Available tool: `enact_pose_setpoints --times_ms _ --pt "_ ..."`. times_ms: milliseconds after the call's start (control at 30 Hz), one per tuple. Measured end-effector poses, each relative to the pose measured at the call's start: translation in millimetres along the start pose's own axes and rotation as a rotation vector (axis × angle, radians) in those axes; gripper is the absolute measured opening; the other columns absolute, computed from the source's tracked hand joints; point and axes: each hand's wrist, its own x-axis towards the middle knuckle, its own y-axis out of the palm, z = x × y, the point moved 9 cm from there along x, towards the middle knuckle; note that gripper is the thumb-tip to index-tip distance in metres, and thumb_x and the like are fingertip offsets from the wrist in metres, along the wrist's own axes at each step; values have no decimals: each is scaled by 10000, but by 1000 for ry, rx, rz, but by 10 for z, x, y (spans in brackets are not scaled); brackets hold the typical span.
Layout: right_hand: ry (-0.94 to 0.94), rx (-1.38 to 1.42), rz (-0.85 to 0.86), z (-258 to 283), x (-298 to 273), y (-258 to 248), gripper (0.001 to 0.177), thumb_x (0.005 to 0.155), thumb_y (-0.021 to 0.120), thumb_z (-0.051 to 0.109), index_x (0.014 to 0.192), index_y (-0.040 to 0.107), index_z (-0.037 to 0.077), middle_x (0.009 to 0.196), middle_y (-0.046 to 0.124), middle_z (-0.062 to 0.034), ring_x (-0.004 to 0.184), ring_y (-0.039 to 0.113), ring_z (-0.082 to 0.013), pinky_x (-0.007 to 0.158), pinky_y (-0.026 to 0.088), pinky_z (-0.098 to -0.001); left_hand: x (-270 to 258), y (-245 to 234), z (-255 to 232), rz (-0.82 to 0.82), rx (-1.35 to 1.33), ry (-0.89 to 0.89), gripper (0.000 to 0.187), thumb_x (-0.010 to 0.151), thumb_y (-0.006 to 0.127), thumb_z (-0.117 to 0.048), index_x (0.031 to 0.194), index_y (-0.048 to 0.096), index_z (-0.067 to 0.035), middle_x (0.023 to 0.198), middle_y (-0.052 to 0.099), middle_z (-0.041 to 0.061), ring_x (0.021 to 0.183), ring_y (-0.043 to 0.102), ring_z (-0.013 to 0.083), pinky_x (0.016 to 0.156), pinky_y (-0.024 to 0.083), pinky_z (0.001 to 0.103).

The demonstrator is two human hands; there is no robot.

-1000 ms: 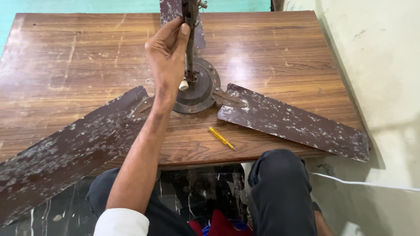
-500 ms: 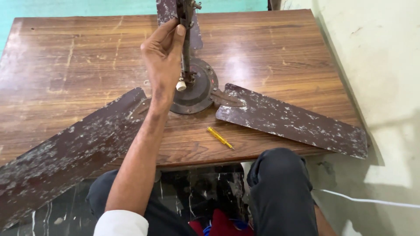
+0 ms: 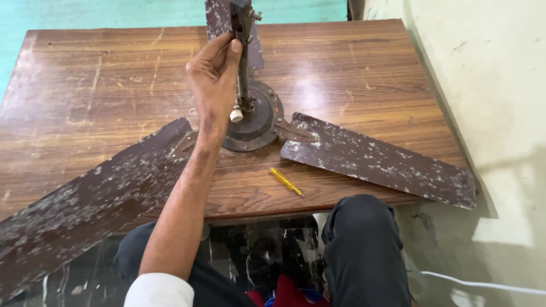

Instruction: The person uses a yellow screwdriver to loosen and remove screws from the fan blade mounting brackets, then detaches a blade and later reattaches it, tightening the screws back into place.

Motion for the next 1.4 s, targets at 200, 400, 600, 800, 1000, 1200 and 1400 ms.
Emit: enact_pose_setpoints --times_ms 200,400,600,800,1000,1200,1400 --pt "41 77 -27 -220 -208 -305 294 942 604 160 1183 611 -8 1118 699 -133 667 492 -108 543 426 -239 10 28 -18 -6 -55 -23 227 983 718 -101 1201 719 -41 1095 800 124 962 810 164 752 686 289" --pt "22 145 -68 61 -375 -513 300 940 597 154 1189 604 -13 1117 696 -135 634 472 -97 512 412 -226 -44 16 -104 21 -13 -52 222 997 703 -115 1212 714 -58 1064 805 103 902 806 142 725 681 287" --pt "22 233 -108 -31 -654 -825 306 938 589 149 1194 597 -18 1116 693 -136 601 453 -86 481 399 -214 -30 10 -97 2 7 -55 198 1004 711 -114 1192 729 -52 1055 809 104 901 805 143 744 681 293" --pt "-25 336 -135 -66 -942 -1271 312 936 582 143 1200 590 -24 1114 690 -138 568 434 -75 450 386 -201 -33 11 -187 21 9 32 175 1045 702 -74 1217 726 -50 1095 802 109 934 802 148 788 679 300" --pt "-109 519 -11 42 -1019 -1345 319 934 574 138 1206 583 -29 1113 688 -140 535 414 -64 419 372 -188 -70 17 -323 21 98 1 177 1075 699 -56 1246 737 -29 1091 805 105 940 788 147 814 670 293" --pt "-433 539 52 735 -1441 -1083 312 930 561 198 1167 586 -3 1097 695 -141 494 372 -46 390 335 -164 -185 -21 -167 55 235 -64 185 1162 626 -202 1226 695 -44 1161 742 74 1054 726 131 934 581 302" --pt "-804 205 -259 1570 -2285 -626 459 1067 577 482 1146 603 31 965 623 -32 527 360 -38 437 354 -175 -274 -122 231 187 366 -123 264 1210 567 -268 1262 666 -30 1213 722 91 1141 702 149 1027 567 352"
